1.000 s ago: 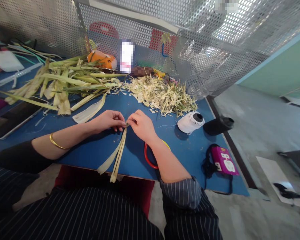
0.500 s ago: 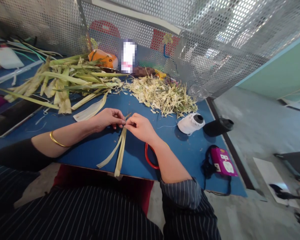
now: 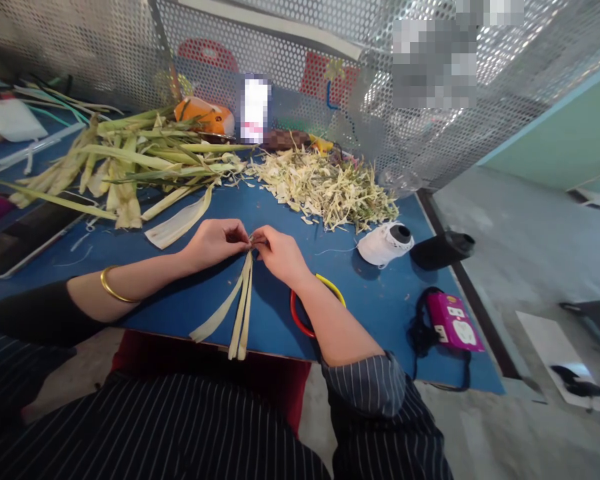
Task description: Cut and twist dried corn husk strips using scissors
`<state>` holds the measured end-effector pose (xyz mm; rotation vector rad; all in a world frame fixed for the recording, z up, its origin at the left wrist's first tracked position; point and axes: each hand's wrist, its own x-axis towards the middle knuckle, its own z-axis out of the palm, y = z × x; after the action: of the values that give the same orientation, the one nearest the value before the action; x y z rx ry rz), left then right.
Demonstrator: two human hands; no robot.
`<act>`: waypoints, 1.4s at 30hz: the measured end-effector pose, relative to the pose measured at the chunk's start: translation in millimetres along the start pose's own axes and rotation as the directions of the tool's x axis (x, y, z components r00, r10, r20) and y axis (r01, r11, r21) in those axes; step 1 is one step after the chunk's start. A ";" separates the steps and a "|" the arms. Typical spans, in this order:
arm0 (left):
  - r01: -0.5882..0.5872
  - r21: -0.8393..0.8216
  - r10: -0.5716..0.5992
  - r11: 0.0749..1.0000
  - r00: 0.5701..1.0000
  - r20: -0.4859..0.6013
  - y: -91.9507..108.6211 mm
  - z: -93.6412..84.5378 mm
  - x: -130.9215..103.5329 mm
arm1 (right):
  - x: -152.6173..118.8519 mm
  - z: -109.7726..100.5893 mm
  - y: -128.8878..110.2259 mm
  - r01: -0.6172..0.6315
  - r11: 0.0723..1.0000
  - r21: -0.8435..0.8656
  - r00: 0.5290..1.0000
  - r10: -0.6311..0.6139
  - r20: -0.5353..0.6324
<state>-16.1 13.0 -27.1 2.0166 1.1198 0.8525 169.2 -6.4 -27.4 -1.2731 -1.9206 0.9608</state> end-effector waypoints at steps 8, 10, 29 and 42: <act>-0.216 0.456 0.255 0.863 0.967 -0.025 0.5 6.2 -4.8 | 0.0 0.4 -0.5 0.015 0.997 -0.081 1.000 -0.014 0.002; -0.227 0.442 0.272 0.868 0.961 -0.040 -0.2 7.4 -5.1 | 0.7 0.4 -0.3 0.010 0.998 -0.067 1.000 -0.010 0.004; -0.287 0.441 0.341 0.850 0.939 -0.045 4.7 5.5 -4.9 | 4.2 -2.2 -0.2 -0.097 0.991 0.092 0.994 0.101 -0.036; -0.279 0.341 0.345 0.898 0.926 -0.152 0.3 5.6 -3.3 | 4.9 -4.0 1.0 -0.136 0.982 0.132 0.988 0.145 -0.059</act>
<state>-13.0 8.7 -30.7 2.4669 1.1153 1.1302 171.3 -0.7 -25.5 -1.3629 -1.7066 1.0786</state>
